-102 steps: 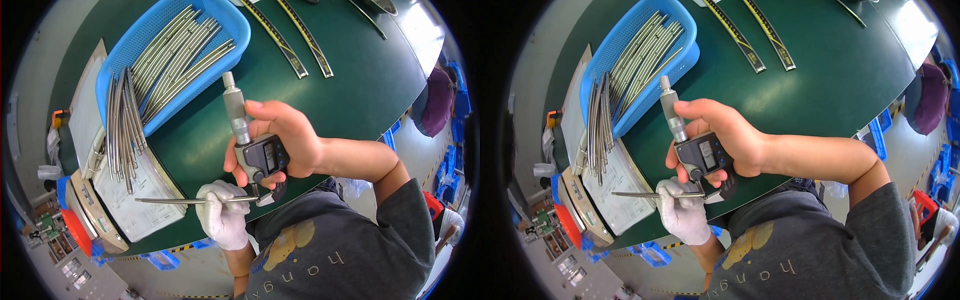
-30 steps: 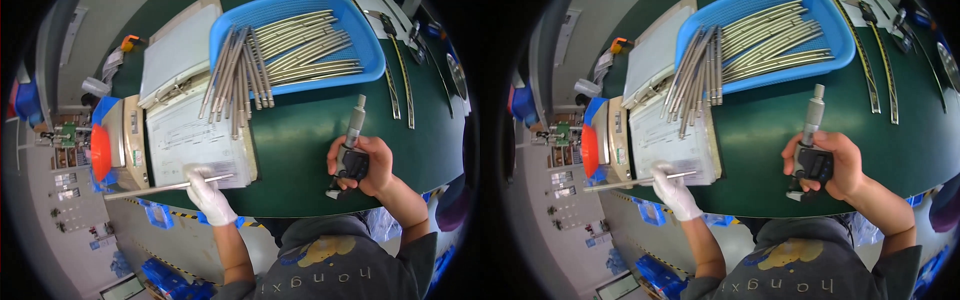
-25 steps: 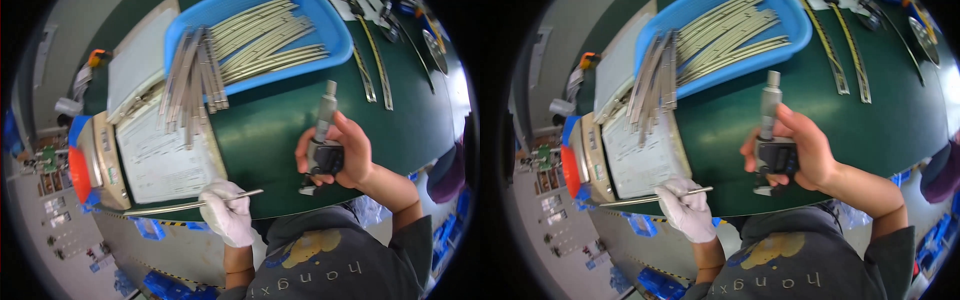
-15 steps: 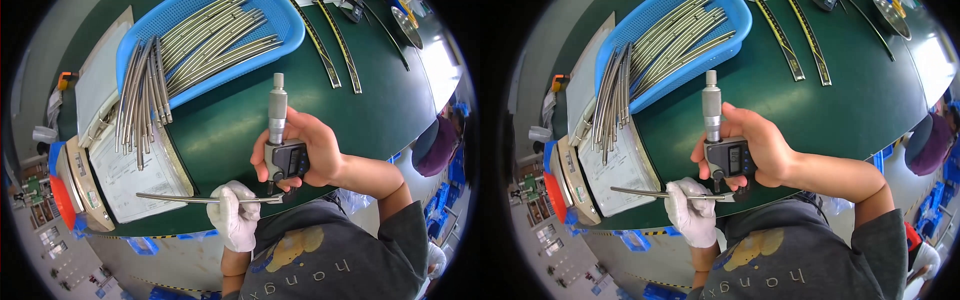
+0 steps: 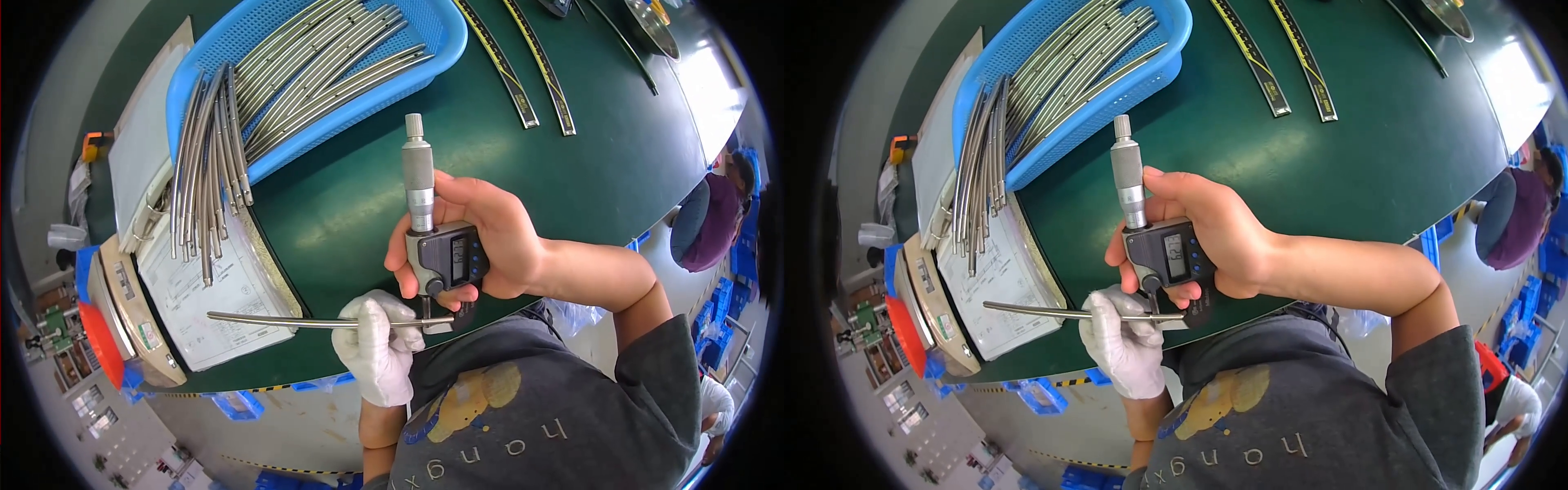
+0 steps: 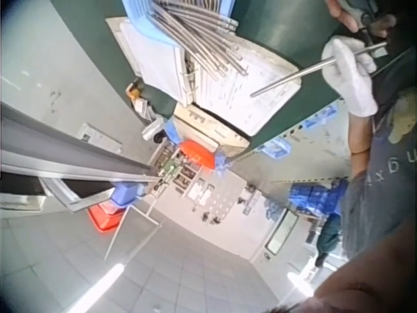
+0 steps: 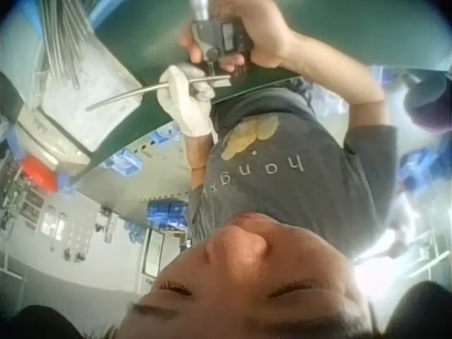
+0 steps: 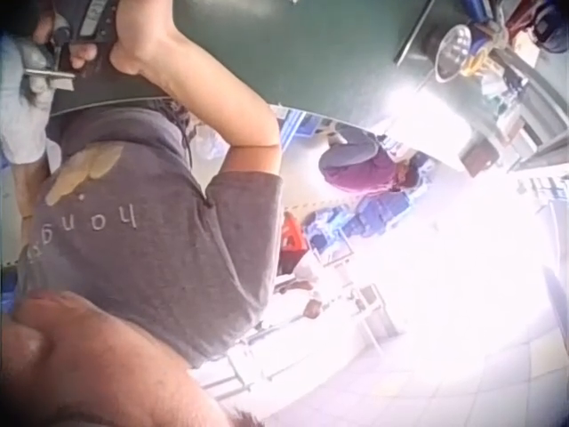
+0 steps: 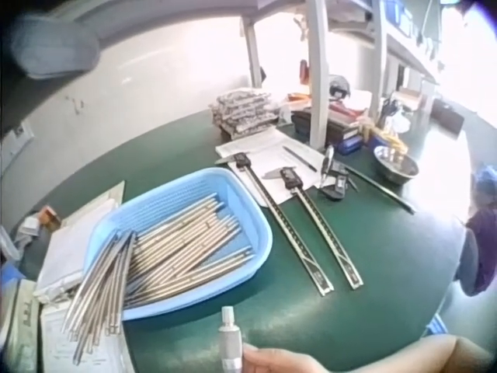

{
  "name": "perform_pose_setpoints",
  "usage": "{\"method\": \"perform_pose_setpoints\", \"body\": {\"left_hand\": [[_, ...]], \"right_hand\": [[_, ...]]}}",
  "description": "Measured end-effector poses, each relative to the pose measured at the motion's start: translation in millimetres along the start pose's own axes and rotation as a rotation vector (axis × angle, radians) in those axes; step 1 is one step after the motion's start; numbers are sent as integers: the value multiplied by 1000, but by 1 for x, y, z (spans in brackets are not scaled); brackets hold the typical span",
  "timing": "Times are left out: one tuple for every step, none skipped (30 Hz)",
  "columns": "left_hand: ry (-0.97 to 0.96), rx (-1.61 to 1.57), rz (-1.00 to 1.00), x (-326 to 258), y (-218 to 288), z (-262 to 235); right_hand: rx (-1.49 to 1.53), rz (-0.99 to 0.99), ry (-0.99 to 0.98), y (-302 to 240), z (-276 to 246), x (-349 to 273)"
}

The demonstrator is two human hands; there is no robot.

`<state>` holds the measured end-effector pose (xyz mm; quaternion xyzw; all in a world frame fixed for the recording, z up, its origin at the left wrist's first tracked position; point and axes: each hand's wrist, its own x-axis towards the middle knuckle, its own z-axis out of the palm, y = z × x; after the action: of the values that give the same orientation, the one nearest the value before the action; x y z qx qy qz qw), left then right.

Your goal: Measuring the diameter of metal rods using a digital micrometer at a quality control station.

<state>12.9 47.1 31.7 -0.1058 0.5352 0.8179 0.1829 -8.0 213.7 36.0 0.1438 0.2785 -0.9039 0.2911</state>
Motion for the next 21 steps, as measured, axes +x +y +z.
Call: {"method": "perform_pose_setpoints", "body": {"left_hand": [[-3,-16,-11,0,0,0],[-6,-17,-13,0,1,1],[1,-15,-18,0,1,1],[8,-13,-22,0,2,2],[8,-14,-22,0,2,1],[12,-16,-27,0,2,2],[17,-19,-32,0,3,2],[17,-19,-32,0,3,2],[21,-4,-33,0,3,3],[25,11,-35,0,3,3],[24,11,-37,1,3,3],[13,12,-29,1,2,2],[1,14,-21,1,2,1],[2,14,-23,1,2,1],[10,21,-17,1,2,2],[19,28,-10,1,1,2],[19,28,-11,1,1,2],[19,22,0,1,1,3],[19,17,11,1,1,4],[18,17,11,1,1,4],[20,12,12,1,0,4]], "right_hand": [[-3,-11,-3,0,0,0],[-6,-21,-7,0,0,-1],[-6,-20,-7,1,0,0],[3,-19,-2,1,1,0],[11,-18,2,1,1,1],[11,-17,2,1,1,1],[-36,-31,4,1,1,1],[-83,-45,6,0,1,1],[-82,-45,8,0,1,1],[-83,-45,14,0,1,1],[-83,-44,19,-1,1,1],[-82,-43,20,-1,1,1],[-65,-30,9,-1,-1,1],[-48,-17,-1,-1,-2,1],[-47,-17,-1,-1,-2,1],[-17,-4,-4,0,-2,2],[14,8,-7,0,-2,2],[14,8,-7,0,-2,2],[-6,-15,-6,1,-2,1],[-26,-39,-5,1,-2,1],[-25,-39,-5,1,-2,1]]}}
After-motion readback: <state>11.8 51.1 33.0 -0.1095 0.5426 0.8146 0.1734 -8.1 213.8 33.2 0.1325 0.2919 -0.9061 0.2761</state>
